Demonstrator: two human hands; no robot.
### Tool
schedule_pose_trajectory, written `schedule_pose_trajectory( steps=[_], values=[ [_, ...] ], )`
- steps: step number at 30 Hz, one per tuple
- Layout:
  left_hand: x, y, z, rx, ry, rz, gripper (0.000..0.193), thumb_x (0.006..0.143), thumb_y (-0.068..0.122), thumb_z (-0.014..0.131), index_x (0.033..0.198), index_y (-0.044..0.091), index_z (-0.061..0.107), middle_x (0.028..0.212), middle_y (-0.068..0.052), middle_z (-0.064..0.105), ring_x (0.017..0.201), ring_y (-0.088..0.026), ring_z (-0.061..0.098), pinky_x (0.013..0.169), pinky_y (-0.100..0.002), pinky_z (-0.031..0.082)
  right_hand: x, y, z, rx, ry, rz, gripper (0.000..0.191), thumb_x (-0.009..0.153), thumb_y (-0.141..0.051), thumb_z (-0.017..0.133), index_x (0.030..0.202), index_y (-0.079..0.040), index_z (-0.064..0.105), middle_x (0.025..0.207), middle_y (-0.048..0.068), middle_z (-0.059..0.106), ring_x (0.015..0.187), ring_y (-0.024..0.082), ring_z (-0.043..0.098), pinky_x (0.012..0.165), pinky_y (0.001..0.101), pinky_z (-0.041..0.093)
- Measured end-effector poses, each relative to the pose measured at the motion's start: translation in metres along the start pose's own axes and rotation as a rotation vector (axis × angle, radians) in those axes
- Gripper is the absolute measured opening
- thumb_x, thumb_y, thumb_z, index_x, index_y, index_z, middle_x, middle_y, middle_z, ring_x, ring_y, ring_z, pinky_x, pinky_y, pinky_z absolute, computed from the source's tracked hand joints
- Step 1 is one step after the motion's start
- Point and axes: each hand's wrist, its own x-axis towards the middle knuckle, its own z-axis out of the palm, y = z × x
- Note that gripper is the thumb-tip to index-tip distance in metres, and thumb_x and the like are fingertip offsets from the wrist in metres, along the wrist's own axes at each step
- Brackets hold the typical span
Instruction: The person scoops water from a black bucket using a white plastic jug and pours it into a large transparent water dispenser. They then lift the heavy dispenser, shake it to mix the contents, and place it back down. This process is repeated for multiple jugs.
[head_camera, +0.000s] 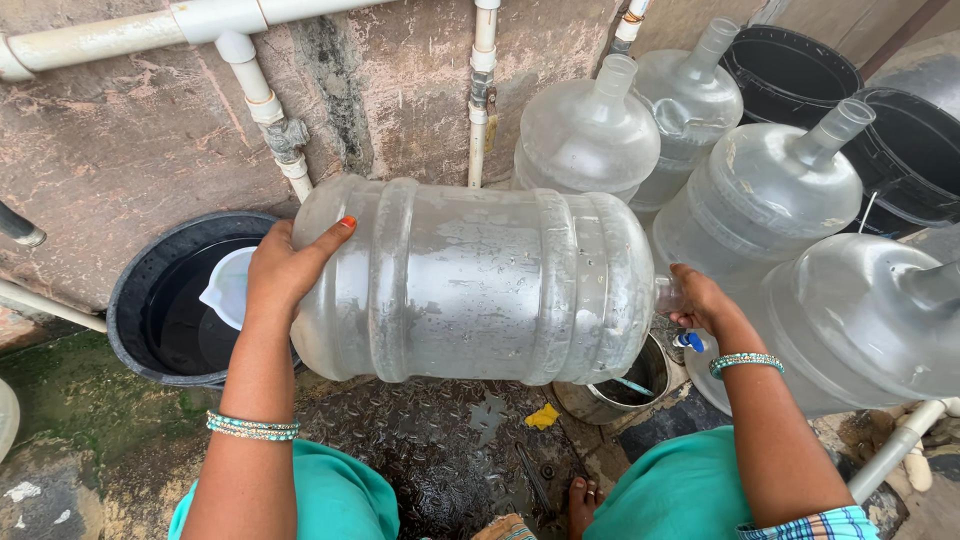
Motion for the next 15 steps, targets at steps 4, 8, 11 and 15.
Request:
schedule_pose_trajectory(
  steps=[4,8,11,15],
  values=[
    [0.0,-0.001,-0.001,-0.098,0.024,0.072,0.084,0.068,0.055,0.083,0.122,-0.007,0.065,0.104,-0.024,0.074,0.089,-0.031,0.076,0.079,-0.039,0.058,-0.003,-0.001,0.001,0.068,0.013,-0.049,0.05,0.101,-0.049,0.039,0.112,-0.003,0.056,0.079,0.012,0.065,0.049,0.017,0.051,0.045,0.0308,0.044],
    [0.002,-0.002,-0.001,0.06,0.039,0.052,0.086,0.069,0.063,0.08,0.118,-0.007,0.068,0.103,-0.026,0.074,0.092,-0.033,0.075,0.082,-0.041,0.057,-0.005,0.004,0.002,0.027,-0.042,0.023,0.054,0.101,-0.051,0.036,0.109,-0.002,0.059,0.078,0.015,0.068,0.047,0.017,0.05,0.044,0.0287,0.042],
    [0.004,-0.002,-0.002,0.245,-0.004,0.033,0.091,0.07,0.071,0.078,0.116,-0.007,0.069,0.102,-0.029,0.073,0.094,-0.037,0.073,0.084,-0.043,0.056,-0.004,0.01,-0.001,-0.053,-0.082,0.057,0.062,0.102,-0.052,0.035,0.103,0.003,0.064,0.076,0.016,0.065,0.045,0.016,0.049,0.043,0.0278,0.043],
    [0.003,-0.001,-0.001,0.353,-0.076,-0.03,0.091,0.071,0.074,0.076,0.109,-0.009,0.072,0.096,-0.029,0.074,0.09,-0.039,0.075,0.084,-0.044,0.058,-0.002,0.012,-0.006,-0.067,-0.007,0.054,0.059,0.101,-0.052,0.035,0.102,0.0,0.063,0.076,0.016,0.067,0.047,0.016,0.05,0.045,0.0287,0.043]
  ],
)
